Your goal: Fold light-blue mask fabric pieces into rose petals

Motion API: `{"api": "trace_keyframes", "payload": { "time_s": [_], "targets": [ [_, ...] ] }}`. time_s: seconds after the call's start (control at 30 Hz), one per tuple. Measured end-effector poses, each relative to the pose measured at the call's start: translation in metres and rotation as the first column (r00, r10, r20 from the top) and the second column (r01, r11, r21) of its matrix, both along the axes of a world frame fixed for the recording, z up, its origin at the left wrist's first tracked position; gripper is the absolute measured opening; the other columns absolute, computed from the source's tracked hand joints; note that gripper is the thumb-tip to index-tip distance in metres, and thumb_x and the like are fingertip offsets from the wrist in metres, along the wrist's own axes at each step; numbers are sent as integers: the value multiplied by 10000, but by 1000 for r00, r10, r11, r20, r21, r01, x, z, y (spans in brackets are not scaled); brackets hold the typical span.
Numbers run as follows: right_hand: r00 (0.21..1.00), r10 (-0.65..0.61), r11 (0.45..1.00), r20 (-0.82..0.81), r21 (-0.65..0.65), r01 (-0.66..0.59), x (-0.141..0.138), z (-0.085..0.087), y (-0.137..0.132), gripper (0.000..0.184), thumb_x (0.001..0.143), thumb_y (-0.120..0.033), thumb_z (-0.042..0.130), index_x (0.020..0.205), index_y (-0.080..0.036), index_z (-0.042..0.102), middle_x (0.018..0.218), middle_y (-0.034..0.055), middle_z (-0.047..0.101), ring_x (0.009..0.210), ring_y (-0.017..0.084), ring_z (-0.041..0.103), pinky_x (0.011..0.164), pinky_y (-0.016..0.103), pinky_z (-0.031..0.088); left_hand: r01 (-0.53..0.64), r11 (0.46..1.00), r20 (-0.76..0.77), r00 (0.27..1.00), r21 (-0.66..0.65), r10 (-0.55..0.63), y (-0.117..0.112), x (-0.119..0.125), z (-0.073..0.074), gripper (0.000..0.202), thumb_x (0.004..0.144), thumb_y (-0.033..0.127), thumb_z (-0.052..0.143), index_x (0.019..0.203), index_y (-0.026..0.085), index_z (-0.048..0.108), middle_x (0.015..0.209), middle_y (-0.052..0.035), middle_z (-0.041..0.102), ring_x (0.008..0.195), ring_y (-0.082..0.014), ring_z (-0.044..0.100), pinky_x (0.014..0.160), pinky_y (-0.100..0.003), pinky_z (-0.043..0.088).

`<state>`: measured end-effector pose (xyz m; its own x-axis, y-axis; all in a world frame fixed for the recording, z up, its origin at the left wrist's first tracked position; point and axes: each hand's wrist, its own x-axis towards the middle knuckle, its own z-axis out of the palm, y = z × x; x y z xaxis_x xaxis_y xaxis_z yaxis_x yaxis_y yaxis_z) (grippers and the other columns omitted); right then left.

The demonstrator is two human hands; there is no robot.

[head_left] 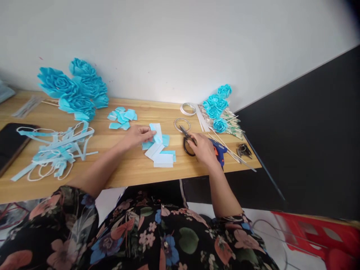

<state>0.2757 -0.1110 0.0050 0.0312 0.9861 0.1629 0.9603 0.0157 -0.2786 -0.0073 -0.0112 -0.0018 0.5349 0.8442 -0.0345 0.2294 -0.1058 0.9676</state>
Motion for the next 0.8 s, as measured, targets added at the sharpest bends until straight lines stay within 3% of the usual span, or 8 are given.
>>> {"api": "trace_keyframes", "payload": {
  "time_s": [0.1, 0.2, 0.27, 0.37, 0.43, 0.6, 0.7, 0.8],
  "targets": [
    [999, -35, 999, 36, 5, 35, -3, -5, -7, 363, 915, -244, 542, 1259, -163, 624, 1148, 131, 696, 1058, 272, 627, 927, 384, 468, 49, 992, -120, 992, 117, -35, 1, -4, 1, 497, 805, 607, 599, 601, 156, 644, 566, -24, 599, 523, -114, 497, 512, -242, 355],
    [992, -109, 994, 69, 5, 109, -6, -5, -9, 383, 910, -240, 554, 1279, -153, 609, 1180, 151, 677, 1061, 275, 621, 920, 378, 465, -168, 953, -44, 982, 250, 185, 2, -7, 8, 523, 873, 591, 492, 625, 154, 637, 566, -32, 600, 553, -130, 530, 569, -253, 404],
    [986, -138, 990, 98, -16, 140, -7, -5, -9, 392, 908, -257, 566, 1284, -156, 604, 1158, 151, 680, 1040, 274, 624, 896, 365, 465, -215, 923, -5, 973, 320, 229, 1, -3, 18, 494, 899, 543, 467, 632, 156, 619, 598, -38, 621, 588, -138, 556, 606, -258, 425],
    [980, -135, 990, 146, -30, 141, -9, -6, -8, 406, 902, -291, 579, 1292, -178, 599, 1093, 137, 689, 984, 272, 634, 838, 343, 464, 20, 903, -140, 989, 430, 45, -2, 22, 33, 412, 903, 463, 496, 670, 158, 644, 711, -49, 682, 654, -154, 590, 633, -265, 426],
    [977, -147, 989, 151, -11, 150, -11, -7, -7, 419, 892, -282, 575, 1297, -176, 593, 1070, 139, 688, 967, 272, 637, 818, 338, 462, 175, 847, -234, 970, 502, -61, 3, 48, 34, 324, 896, 414, 527, 767, 170, 697, 778, -48, 703, 705, -168, 603, 681, -277, 433],
    [967, -206, 974, -147, 67, 218, -7, -7, -18, 455, 836, -283, 598, 1278, -176, 583, 1063, 118, 683, 951, 247, 635, 847, 364, 484, 332, 759, -381, 917, 560, -120, 41, 108, 3, 211, 812, 251, 599, 943, 188, 752, 1024, -111, 718, 996, -259, 620, 877, -323, 433],
    [828, -213, 957, -518, 61, 284, 2, -3, -29, 478, 800, -349, 637, 1245, -193, 564, 977, 61, 669, 827, 184, 623, 798, 346, 512, 450, 684, -506, 852, 574, -136, 58, 127, -16, 218, 784, 216, 613, 941, 167, 756, 1049, -144, 692, 996, -284, 615, 832, -336, 426],
    [462, -149, 956, -874, -8, 292, 9, 4, -38, 511, 770, -441, 682, 1207, -220, 534, 891, 12, 637, 740, 143, 614, 680, 291, 530, 438, 699, -539, 838, 565, -89, 60, 133, -17, 134, 772, 190, 610, 833, 161, 726, 986, -138, 687, 896, -268, 622, 711, -323, 399]
  ]
}}
